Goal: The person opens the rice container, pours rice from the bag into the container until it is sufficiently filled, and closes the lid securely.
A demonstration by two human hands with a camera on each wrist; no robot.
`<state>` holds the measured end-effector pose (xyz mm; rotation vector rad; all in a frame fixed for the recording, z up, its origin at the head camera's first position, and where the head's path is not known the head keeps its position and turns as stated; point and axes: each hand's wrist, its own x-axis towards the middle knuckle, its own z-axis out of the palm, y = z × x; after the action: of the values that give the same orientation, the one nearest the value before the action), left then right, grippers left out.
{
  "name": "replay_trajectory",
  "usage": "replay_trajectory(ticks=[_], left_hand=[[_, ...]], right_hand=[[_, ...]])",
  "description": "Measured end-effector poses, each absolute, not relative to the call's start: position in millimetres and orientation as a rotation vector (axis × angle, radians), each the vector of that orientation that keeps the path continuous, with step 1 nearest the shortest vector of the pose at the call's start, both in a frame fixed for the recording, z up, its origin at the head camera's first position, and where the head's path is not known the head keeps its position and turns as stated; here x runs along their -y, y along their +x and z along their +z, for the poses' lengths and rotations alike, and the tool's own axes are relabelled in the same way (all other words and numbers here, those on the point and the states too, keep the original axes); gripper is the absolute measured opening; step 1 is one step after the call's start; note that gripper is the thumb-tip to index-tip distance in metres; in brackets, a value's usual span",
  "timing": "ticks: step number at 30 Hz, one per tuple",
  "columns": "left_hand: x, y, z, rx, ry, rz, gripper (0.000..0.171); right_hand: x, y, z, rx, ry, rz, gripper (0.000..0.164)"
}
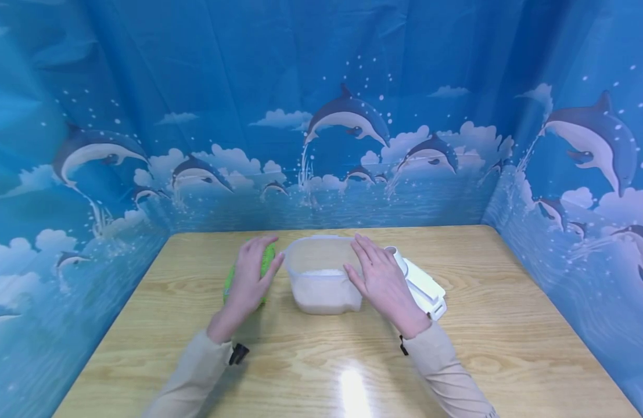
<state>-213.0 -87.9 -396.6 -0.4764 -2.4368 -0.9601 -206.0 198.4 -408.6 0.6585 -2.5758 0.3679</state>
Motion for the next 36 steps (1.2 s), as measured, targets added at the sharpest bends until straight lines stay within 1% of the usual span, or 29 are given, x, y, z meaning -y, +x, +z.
replay_trajectory(ticks=[7,10,14,16,18,24,31,36], left_hand=[[75.8,-212.6,-405.1,2.592,-0.59,-0.74,0.068],[74.3,-213.2,-409.9,2.629,-0.596,-0.672,0.079],[72.7,-212.3,-412.5,2.654,-0.584,-0.615,0.097],[72.2,-211.5,-412.7,2.669,-0.578,-0.595,0.102],[71.8,-210.9,-412.8,2.682,-0.572,-0.584,0.101],[71.8,-210.3,-413.3,2.661,-0.56,-0.606,0.091],[71.4,-210.0,-414.3,2.635,-0.559,-0.605,0.091],[70.5,-210.0,-414.8,2.637,-0.556,-0.607,0.087]], right_hand=[[-198.9,-206.3,-409.5,2.572,0.659,0.367,0.059],[-198.8,-206.8,-409.8,2.563,0.661,0.369,0.059],[-198.6,-206.7,-409.6,2.559,0.661,0.368,0.059],[-198.8,-206.6,-409.3,2.561,0.658,0.363,0.059],[-198.9,-206.5,-409.2,2.564,0.658,0.363,0.059],[-198.3,-206.3,-409.3,2.561,0.662,0.368,0.059],[-197.8,-205.7,-408.6,2.572,0.654,0.363,0.059],[-197.5,-205.4,-408.0,2.574,0.654,0.367,0.058]])
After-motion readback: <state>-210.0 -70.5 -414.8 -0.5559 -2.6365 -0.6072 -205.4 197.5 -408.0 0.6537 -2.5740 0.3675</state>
